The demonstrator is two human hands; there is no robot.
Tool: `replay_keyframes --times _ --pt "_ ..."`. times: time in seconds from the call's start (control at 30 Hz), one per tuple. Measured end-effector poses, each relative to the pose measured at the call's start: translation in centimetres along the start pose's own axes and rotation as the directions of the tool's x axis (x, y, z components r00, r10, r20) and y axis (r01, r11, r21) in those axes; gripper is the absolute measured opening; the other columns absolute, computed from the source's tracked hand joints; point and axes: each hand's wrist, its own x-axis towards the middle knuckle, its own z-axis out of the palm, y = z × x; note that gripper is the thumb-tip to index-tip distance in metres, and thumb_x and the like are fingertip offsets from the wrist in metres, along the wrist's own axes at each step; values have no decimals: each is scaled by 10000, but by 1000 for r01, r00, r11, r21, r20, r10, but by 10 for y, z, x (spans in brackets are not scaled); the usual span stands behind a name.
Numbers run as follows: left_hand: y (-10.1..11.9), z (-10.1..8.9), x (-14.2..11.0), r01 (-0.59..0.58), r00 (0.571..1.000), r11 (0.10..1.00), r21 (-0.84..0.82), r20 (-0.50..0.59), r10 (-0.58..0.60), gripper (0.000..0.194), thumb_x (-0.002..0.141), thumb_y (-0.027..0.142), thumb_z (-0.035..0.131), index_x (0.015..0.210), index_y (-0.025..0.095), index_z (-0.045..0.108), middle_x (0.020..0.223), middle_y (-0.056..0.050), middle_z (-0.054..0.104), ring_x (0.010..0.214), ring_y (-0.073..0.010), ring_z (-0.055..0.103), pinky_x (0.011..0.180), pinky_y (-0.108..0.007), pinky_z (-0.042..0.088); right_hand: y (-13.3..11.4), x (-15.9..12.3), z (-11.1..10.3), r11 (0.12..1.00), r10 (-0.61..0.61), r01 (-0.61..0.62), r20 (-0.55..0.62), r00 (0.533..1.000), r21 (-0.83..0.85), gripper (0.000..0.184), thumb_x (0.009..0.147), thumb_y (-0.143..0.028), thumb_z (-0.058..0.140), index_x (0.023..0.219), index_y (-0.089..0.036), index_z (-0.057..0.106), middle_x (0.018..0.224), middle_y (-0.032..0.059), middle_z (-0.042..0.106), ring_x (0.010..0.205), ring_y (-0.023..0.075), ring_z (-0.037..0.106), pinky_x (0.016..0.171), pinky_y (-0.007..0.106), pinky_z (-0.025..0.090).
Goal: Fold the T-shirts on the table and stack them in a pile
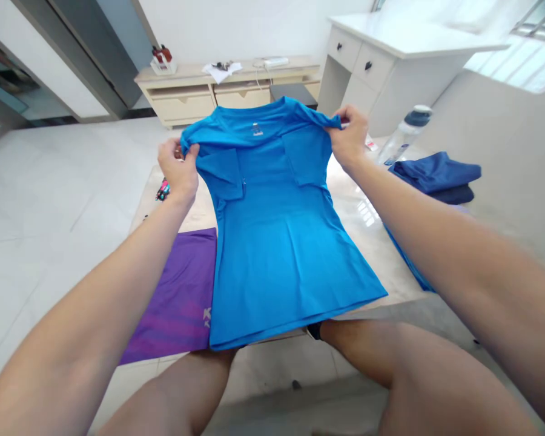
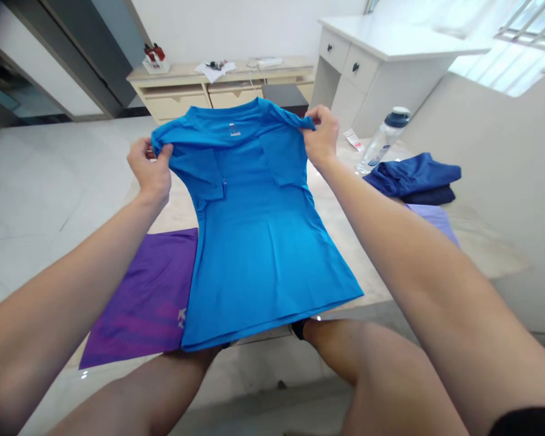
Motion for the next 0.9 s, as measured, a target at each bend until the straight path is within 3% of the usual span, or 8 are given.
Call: replay_keyframes --times 0.1,0.27,0.33,0.4,0.5,0.63,0.7,0.9 --pt "27 -30 -54 91 994 996 -22 -57 -92 196 943 279 800 1004 178 644 998 -14 563 951 -169 591 915 -295 514 -3 -51 -44 998 -47 49 43 998 -50 49 998 -187 626 1017 -217 659 1111 62 710 1150 236 607 1003 365 491" --pt "63 -87 -170 9 952 1000 -9 307 -6 85 903 284 785 932 236 722 983 -29 589 948 -207 619 903 -331 556 2 -164 -117 990 9 42 358 934 -133 131 812 -105 615 831 -219 676 1048 94 770 1050 254 681 981 349 510" --pt "68 -107 -207 -20 849 1000 2 528 16 38 876 248 772 909 259 758 1021 -41 629 1000 -228 655 972 -359 564 6 -200 -137 990 46 34 549 834 -134 177 723 -59 591 760 -210 675 1010 89 782 1024 251 702 980 337 517" --pt "70 -121 -233 -23 670 998 57 742 -27 86 787 227 829 842 278 787 1052 -55 675 1058 -264 684 1011 -384 564 11 -224 -150 982 147 -12 714 685 -190 219 699 -33 599 788 -197 714 1009 84 796 997 245 718 961 319 531" --pt "73 -131 -252 31 478 983 183 861 -175 160 704 228 882 838 277 809 1042 -76 734 1023 -315 723 939 -405 590 10 -245 -153 944 299 -55 773 560 -326 287 789 -24 622 980 -166 782 1121 115 812 1043 244 733 975 301 531" --pt "88 -125 -253 -20 553 971 240 812 -189 162 842 314 809 987 246 787 1089 -107 760 1017 -320 736 914 -401 576 -5 -257 -140 939 231 60 749 621 -340 293 960 -215 699 1238 -153 769 1314 157 753 1256 298 672 1111 359 482" --pt "100 -119 -251 -108 531 970 217 837 -128 224 867 339 808 1068 254 763 1154 -111 756 1066 -314 729 922 -380 560 -14 -260 -134 941 162 156 803 574 -301 385 925 -301 796 1287 -173 761 1334 158 730 1296 333 641 1139 395 469" --pt "119 -101 -257 -379 156 925 -9 985 73 335 863 280 818 1174 256 698 1210 -53 735 1114 -272 680 947 -321 495 -18 -266 -127 931 88 303 929 359 -205 431 809 -204 881 1230 -184 791 1263 144 731 1200 342 681 1030 373 525"
